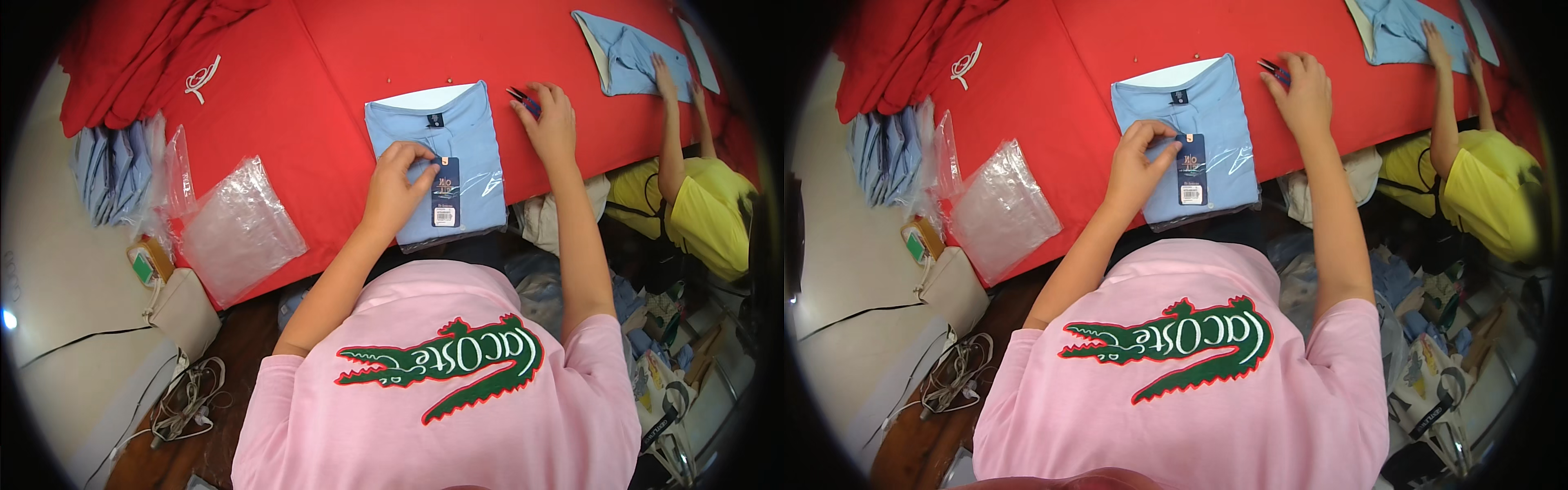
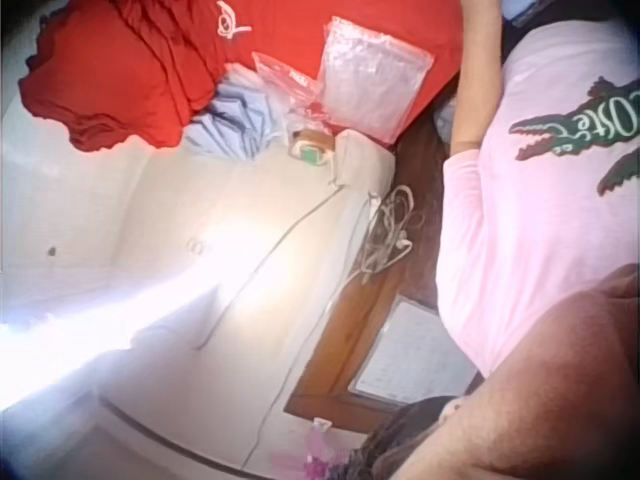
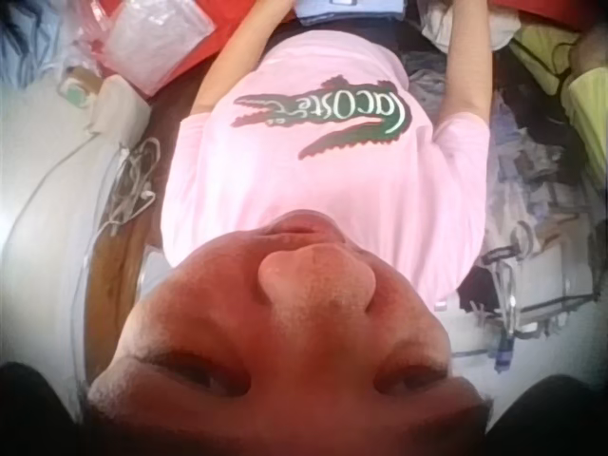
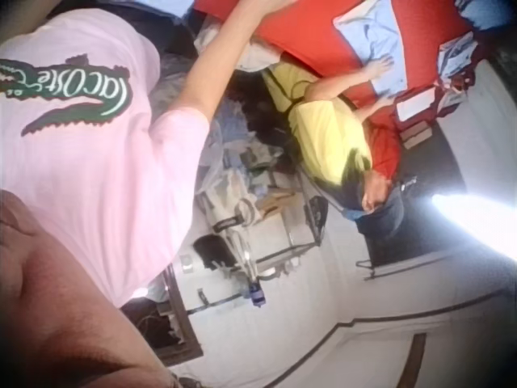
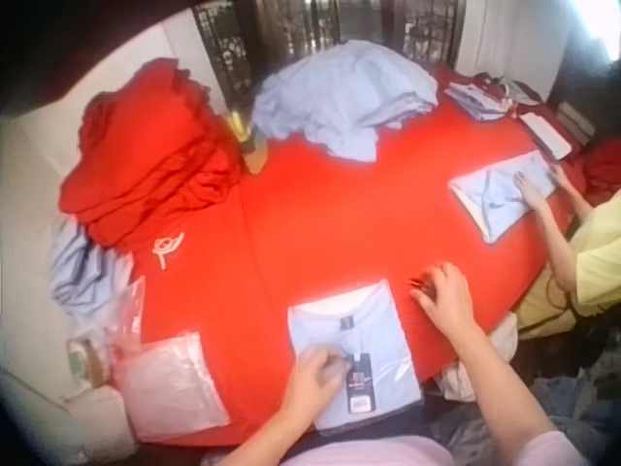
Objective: The person places a folded blue shirt into a plastic bag, seals it, and repeats the process with additional shirts at a workstation.
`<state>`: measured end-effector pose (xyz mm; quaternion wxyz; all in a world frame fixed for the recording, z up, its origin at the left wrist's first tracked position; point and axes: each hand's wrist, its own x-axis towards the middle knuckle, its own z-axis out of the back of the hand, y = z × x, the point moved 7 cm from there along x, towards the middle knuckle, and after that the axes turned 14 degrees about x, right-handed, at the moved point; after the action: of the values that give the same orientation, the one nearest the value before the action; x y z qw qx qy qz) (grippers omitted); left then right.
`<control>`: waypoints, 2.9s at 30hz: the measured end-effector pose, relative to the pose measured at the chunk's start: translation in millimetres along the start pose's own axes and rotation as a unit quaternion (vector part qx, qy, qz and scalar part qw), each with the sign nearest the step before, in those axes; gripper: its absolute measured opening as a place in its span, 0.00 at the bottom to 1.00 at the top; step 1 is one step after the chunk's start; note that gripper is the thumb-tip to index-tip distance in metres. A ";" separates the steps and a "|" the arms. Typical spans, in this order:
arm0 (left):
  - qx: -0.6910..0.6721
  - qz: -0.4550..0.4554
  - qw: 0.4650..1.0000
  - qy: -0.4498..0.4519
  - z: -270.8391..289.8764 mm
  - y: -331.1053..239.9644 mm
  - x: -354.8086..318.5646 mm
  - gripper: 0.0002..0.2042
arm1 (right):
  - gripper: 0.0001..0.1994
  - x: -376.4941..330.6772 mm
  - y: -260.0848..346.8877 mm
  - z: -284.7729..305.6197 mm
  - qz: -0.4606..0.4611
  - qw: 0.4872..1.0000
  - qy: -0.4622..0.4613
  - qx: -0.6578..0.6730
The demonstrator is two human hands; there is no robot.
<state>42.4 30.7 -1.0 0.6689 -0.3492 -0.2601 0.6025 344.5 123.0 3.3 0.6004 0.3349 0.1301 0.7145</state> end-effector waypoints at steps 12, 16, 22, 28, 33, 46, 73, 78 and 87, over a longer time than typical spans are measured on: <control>0.155 -0.080 0.980 -0.091 -31.0 -23.8 4.2 0.15 | 0.10 -28.1 94.4 -33.3 0.000 0.964 0.214 0.158; 0.145 -0.111 0.980 -0.083 -39.3 -27.5 1.8 0.10 | 0.05 -37.8 80.5 -27.0 -0.080 0.966 0.126 0.210; 0.139 -0.118 0.979 -0.091 -42.0 -23.8 0.6 0.07 | 0.05 -35.1 77.9 -46.5 -0.039 0.994 0.078 0.072; 0.086 -0.085 0.987 -0.109 -5.0 -12.8 -14.8 0.09 | 0.09 -19.6 26.2 -6.8 -0.171 0.914 -0.147 0.336; -0.002 0.010 0.997 -0.078 29.9 21.4 -48.7 0.13 | 0.12 -16.7 41.1 44.6 -0.036 0.956 -0.179 0.229; 0.176 -0.036 0.983 0.026 -4.7 -4.1 -59.1 0.41 | 0.06 -55.6 115.8 -35.9 -0.063 0.950 0.285 0.107; 0.079 0.013 0.993 0.092 -24.5 -19.1 -43.6 0.26 | 0.04 -92.0 116.3 -5.5 0.009 0.796 0.471 0.381; 0.039 -0.024 0.985 0.164 -12.5 -15.4 -47.0 0.27 | 0.04 -87.2 100.7 4.8 -0.029 0.836 0.383 0.391; 0.070 -0.003 0.993 0.095 11.9 -5.7 -58.6 0.08 | 0.06 -53.2 80.1 0.2 -0.097 0.882 0.273 0.370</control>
<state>28.7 -25.6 15.2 0.7151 -0.3561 -0.1539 0.5815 285.8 53.0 33.4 0.4397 0.3098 0.5762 0.6154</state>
